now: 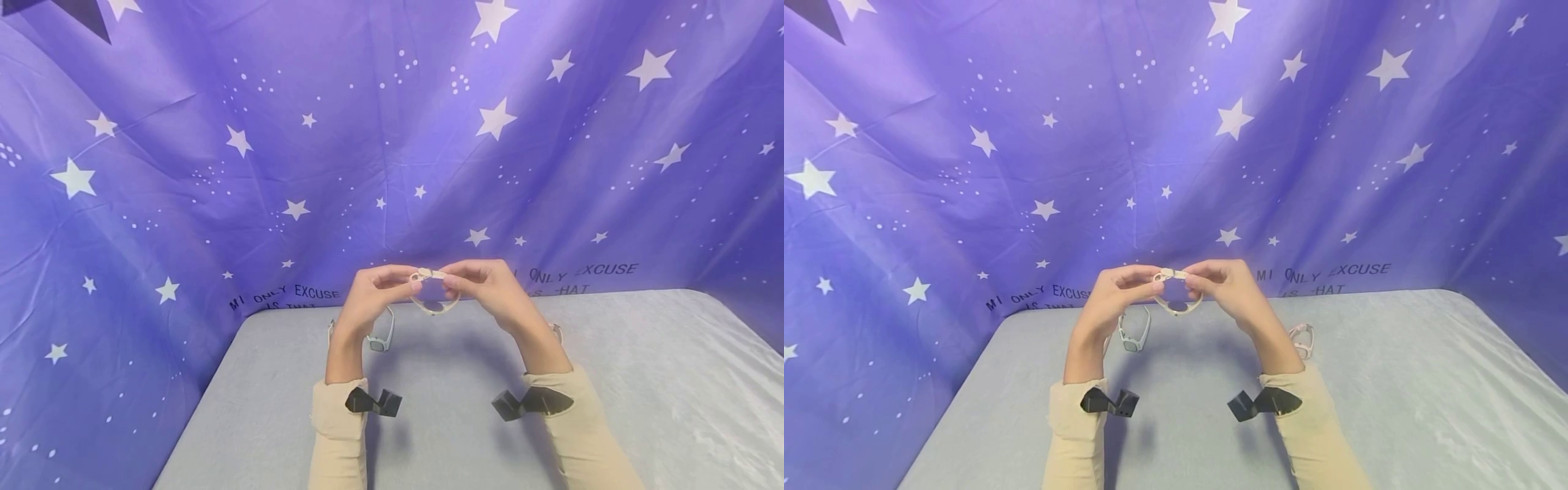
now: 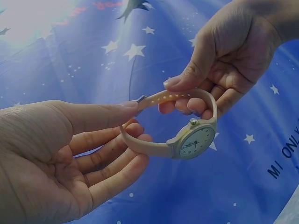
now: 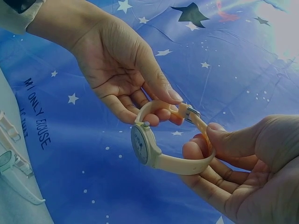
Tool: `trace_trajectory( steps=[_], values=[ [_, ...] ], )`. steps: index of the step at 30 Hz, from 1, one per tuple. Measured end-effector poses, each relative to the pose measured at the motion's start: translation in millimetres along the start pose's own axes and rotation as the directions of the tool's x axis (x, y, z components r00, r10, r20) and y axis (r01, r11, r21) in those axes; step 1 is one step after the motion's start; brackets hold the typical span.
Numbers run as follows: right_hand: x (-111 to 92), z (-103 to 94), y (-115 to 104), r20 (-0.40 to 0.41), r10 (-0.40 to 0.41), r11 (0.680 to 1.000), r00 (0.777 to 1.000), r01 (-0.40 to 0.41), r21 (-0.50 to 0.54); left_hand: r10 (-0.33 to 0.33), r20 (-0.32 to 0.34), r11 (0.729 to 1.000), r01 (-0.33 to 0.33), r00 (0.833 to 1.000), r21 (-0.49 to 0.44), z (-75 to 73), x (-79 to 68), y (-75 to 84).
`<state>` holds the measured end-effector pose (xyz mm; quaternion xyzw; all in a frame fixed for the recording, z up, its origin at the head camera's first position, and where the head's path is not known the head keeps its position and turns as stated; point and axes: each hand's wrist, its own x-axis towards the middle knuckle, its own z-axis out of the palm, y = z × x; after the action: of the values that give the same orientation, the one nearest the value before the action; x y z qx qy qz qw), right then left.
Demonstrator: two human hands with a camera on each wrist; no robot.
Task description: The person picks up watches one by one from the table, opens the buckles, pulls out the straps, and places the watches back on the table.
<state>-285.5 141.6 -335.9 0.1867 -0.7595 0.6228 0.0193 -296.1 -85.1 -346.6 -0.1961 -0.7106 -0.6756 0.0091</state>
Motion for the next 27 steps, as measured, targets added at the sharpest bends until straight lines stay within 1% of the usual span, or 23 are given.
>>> trace_trajectory(
  steps=[7,18,22,27],
  values=[
    [0.1,-0.1,0.6,-0.002,-0.002,1.000,1.000,0.002,0.007,0.003,-0.004,1.000,-0.003,1.000,-0.002,-1.3,0.4,-1.2],
    [-0.5,-1.0,0.7,0.006,0.019,1.000,1.000,-0.019,0.018,0.000,0.004,1.000,0.000,1.000,-0.026,-2.7,0.4,-2.2],
    [-0.7,-1.8,0.5,0.004,0.024,1.000,1.000,-0.024,0.020,0.003,-0.002,1.000,-0.003,1.000,-0.023,-4.6,0.2,-2.5],
    [-1.1,-5.0,0.2,-0.020,0.032,0.999,0.999,-0.031,0.036,0.016,-0.029,0.999,-0.018,0.999,-0.047,-9.6,-1.3,-2.7]
  ],
)
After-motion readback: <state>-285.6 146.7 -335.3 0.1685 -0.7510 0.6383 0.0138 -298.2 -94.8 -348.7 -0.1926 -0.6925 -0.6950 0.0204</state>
